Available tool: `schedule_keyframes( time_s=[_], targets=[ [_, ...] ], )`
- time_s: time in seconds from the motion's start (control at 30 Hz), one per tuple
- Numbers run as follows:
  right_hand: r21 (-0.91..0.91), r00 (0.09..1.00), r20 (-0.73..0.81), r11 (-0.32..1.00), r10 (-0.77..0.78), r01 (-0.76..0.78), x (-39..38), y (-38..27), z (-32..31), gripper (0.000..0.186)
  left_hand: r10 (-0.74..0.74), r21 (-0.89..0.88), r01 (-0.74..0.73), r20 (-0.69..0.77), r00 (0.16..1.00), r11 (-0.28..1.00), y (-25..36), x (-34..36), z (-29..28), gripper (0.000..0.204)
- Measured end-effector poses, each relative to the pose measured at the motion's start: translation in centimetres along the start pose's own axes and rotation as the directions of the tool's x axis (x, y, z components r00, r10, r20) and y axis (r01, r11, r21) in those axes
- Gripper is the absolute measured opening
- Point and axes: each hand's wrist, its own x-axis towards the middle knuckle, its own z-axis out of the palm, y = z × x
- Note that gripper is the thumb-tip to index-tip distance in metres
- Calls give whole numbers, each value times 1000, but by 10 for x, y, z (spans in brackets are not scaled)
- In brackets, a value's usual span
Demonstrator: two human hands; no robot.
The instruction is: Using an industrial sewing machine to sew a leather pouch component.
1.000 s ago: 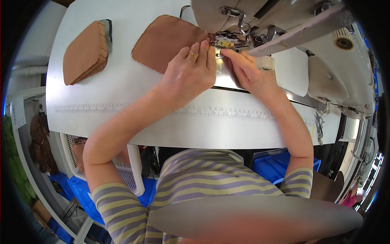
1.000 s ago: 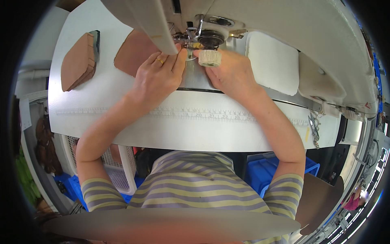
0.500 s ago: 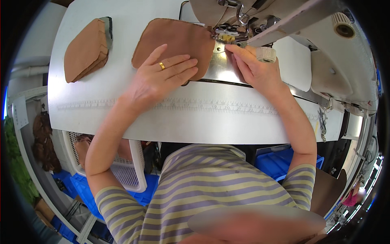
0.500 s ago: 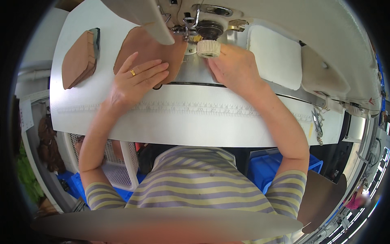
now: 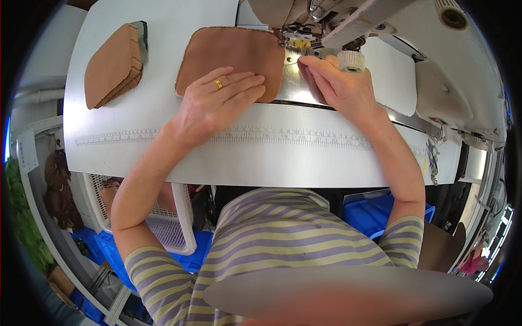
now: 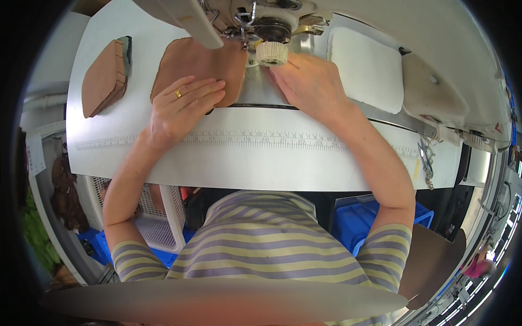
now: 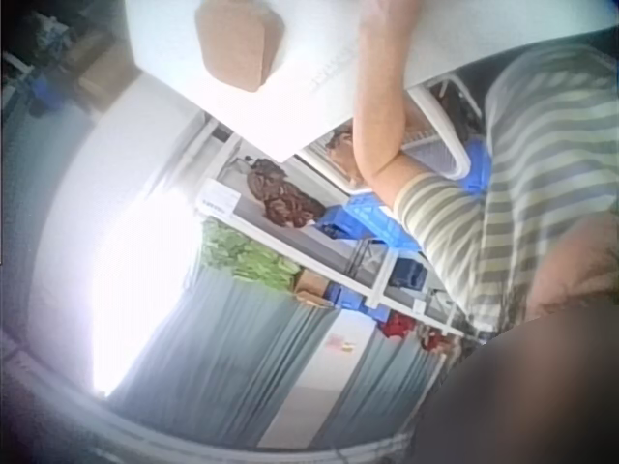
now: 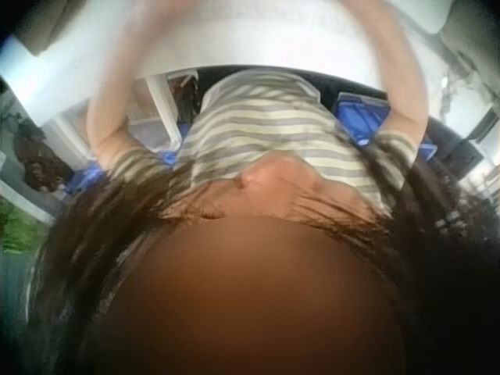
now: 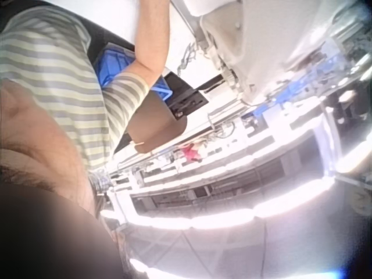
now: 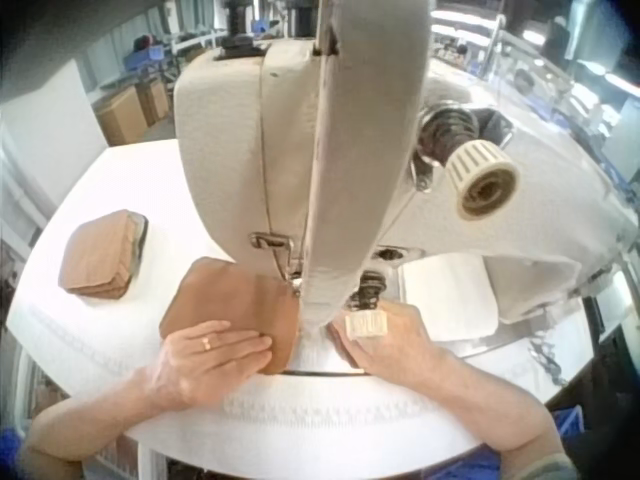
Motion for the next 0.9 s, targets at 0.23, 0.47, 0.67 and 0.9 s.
schedule_keyframes(
  time_s=[0.23,0.47,0.67,0.9],
  targets=[
    [-30,999,40,999,10,-9,-1,-2,0,18,-146,-137,139,-43,988,981,-3,7,-1,24],
    [26,1000,9,1000,16,-16,-2,0,1,19,-505,-435,521,162,848,734,-7,9,-1,12],
    [22,1000,-12,1000,0,0,-1,0,2,19,-409,-367,407,77,909,837,-11,7,1,12],
    [111,991,46,987,-123,118,2,-13,-6,25,-190,-213,186,2,982,959,-7,5,-5,17]
  ],
)
